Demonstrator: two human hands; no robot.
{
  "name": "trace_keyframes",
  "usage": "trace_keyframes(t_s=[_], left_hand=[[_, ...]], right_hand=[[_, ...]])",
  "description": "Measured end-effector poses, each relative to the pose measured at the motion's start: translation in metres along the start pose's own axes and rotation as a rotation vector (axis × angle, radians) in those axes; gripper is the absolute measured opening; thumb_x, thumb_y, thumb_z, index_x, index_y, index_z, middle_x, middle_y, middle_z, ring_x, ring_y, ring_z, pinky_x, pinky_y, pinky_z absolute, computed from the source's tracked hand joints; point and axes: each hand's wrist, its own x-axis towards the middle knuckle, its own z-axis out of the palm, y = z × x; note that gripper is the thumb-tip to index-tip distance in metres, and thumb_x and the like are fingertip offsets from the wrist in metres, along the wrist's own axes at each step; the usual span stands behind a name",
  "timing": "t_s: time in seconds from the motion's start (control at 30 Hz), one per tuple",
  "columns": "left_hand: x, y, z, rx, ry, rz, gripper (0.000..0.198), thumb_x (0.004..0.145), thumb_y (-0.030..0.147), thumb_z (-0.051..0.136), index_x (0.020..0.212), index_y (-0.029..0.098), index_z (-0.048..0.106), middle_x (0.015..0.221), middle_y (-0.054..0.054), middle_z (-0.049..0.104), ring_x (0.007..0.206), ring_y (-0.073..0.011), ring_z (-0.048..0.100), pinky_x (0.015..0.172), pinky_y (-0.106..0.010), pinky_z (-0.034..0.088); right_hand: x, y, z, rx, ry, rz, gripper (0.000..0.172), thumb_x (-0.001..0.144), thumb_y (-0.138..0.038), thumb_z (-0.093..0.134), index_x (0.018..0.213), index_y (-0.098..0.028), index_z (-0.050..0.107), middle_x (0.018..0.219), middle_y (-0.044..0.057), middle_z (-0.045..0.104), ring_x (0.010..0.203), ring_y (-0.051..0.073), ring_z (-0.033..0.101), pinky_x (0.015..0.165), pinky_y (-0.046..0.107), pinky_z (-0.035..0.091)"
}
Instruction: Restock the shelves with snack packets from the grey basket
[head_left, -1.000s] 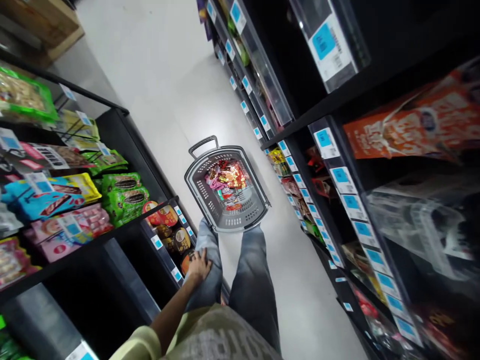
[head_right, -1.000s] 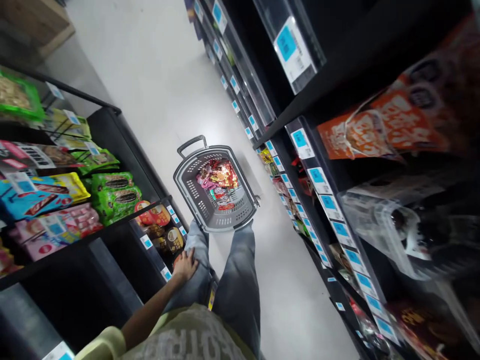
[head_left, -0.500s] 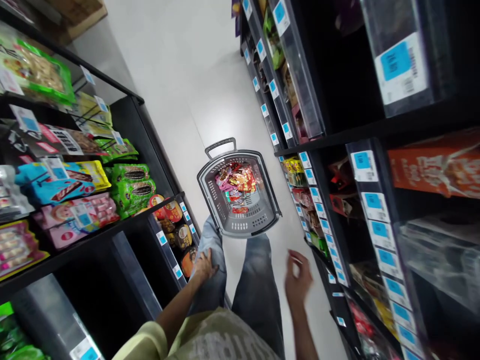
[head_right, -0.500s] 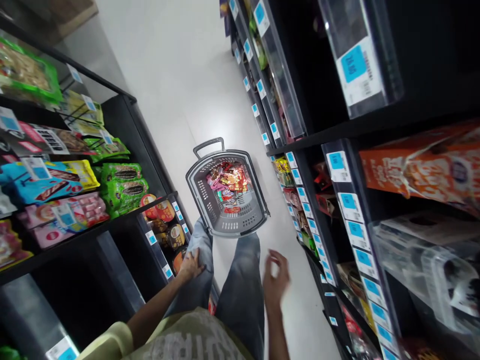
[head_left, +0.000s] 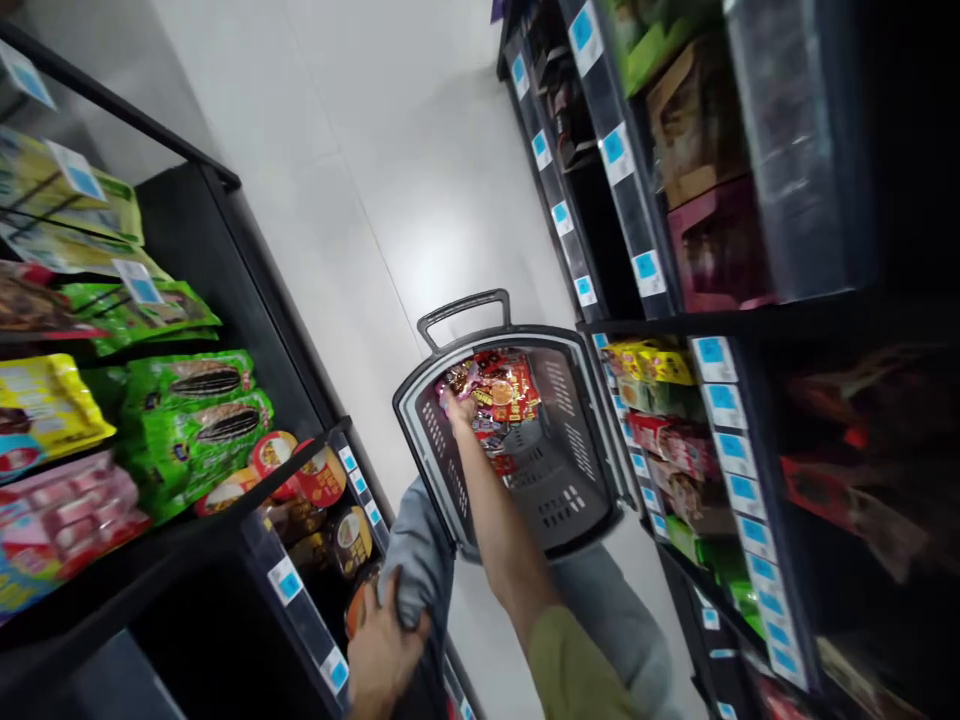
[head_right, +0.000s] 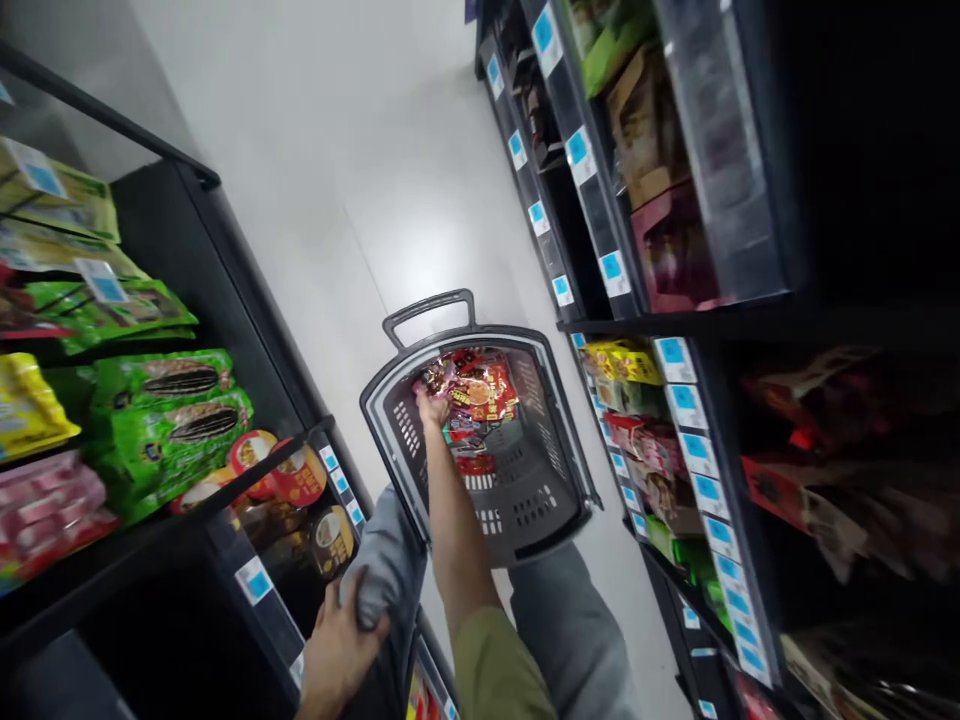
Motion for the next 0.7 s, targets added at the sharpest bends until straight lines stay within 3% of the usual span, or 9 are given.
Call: trace_keyframes(t_s=[0.13, 0.2, 0.3, 0.4, 0.5, 0.6, 0.7], left_hand=[[0.012, -0.014, -0.002, -0.043, 0.018, -0.003, 0.057, 0.091, 0.043, 0.049, 0.146, 0.026, 0.044, 0.146, -0.012, 0.043, 0.124, -0.0304, 0.055, 0.094, -0.039, 0.050], [0.017, -0.018, -0.007, -0.059, 0.031, 0.017, 0.055, 0.093, 0.042, 0.047, 0.145, 0.026, 0.045, 0.145, -0.012, 0.044, 0.122, -0.0299, 0.057, 0.092, -0.039, 0.051], [0.020, -0.018, -0.017, -0.075, 0.030, 0.037, 0.054, 0.093, 0.042, 0.047, 0.145, 0.025, 0.046, 0.142, -0.012, 0.047, 0.120, -0.0297, 0.058, 0.092, -0.039, 0.051], [0.021, -0.015, -0.026, -0.074, 0.020, 0.043, 0.053, 0.094, 0.041, 0.047, 0.144, 0.024, 0.047, 0.141, -0.012, 0.048, 0.120, -0.0303, 0.058, 0.092, -0.040, 0.051], [0.023, -0.013, -0.028, -0.072, 0.016, 0.052, 0.052, 0.093, 0.041, 0.047, 0.143, 0.024, 0.049, 0.140, -0.013, 0.048, 0.122, -0.0313, 0.057, 0.094, -0.041, 0.051], [0.024, -0.016, -0.023, -0.081, 0.023, 0.061, 0.052, 0.093, 0.042, 0.046, 0.143, 0.024, 0.049, 0.139, -0.012, 0.049, 0.122, -0.0313, 0.057, 0.095, -0.042, 0.050], [0.024, -0.020, -0.015, -0.089, 0.028, 0.051, 0.052, 0.094, 0.043, 0.045, 0.143, 0.026, 0.049, 0.141, -0.012, 0.048, 0.121, -0.0315, 0.057, 0.093, -0.042, 0.052]], right_hand=[[0.050, 0.001, 0.027, -0.185, 0.147, 0.156, 0.050, 0.088, -0.048, 0.067, 0.121, -0.010, 0.059, 0.123, 0.017, 0.061, 0.110, 0.027, 0.061, 0.092, 0.045, 0.053], [0.060, 0.007, 0.027, -0.266, 0.164, 0.166, 0.050, 0.087, -0.047, 0.069, 0.117, -0.009, 0.061, 0.118, 0.018, 0.063, 0.104, 0.026, 0.064, 0.087, 0.042, 0.054], [0.053, 0.023, 0.011, -0.382, 0.129, 0.120, 0.038, 0.090, -0.044, 0.066, 0.109, -0.011, 0.064, 0.104, 0.010, 0.068, 0.090, 0.020, 0.067, 0.080, 0.037, 0.056], [0.030, 0.041, -0.019, -0.519, 0.089, -0.018, 0.032, 0.086, -0.040, 0.070, 0.104, -0.014, 0.067, 0.094, 0.008, 0.070, 0.084, 0.020, 0.067, 0.076, 0.035, 0.055], [0.018, 0.048, -0.054, -0.678, 0.096, -0.268, 0.030, 0.086, -0.032, 0.066, 0.111, -0.016, 0.068, 0.111, 0.014, 0.069, 0.104, 0.026, 0.063, 0.090, 0.037, 0.050], [0.033, 0.035, -0.081, -0.842, 0.099, -0.525, 0.032, 0.087, -0.018, 0.057, 0.118, -0.017, 0.067, 0.141, 0.015, 0.054, 0.131, 0.029, 0.045, 0.109, 0.043, 0.035], [0.067, 0.015, -0.091, -0.988, 0.079, -0.670, 0.034, 0.089, -0.012, 0.050, 0.116, -0.019, 0.069, 0.150, 0.016, 0.044, 0.139, 0.031, 0.034, 0.115, 0.054, 0.021]])
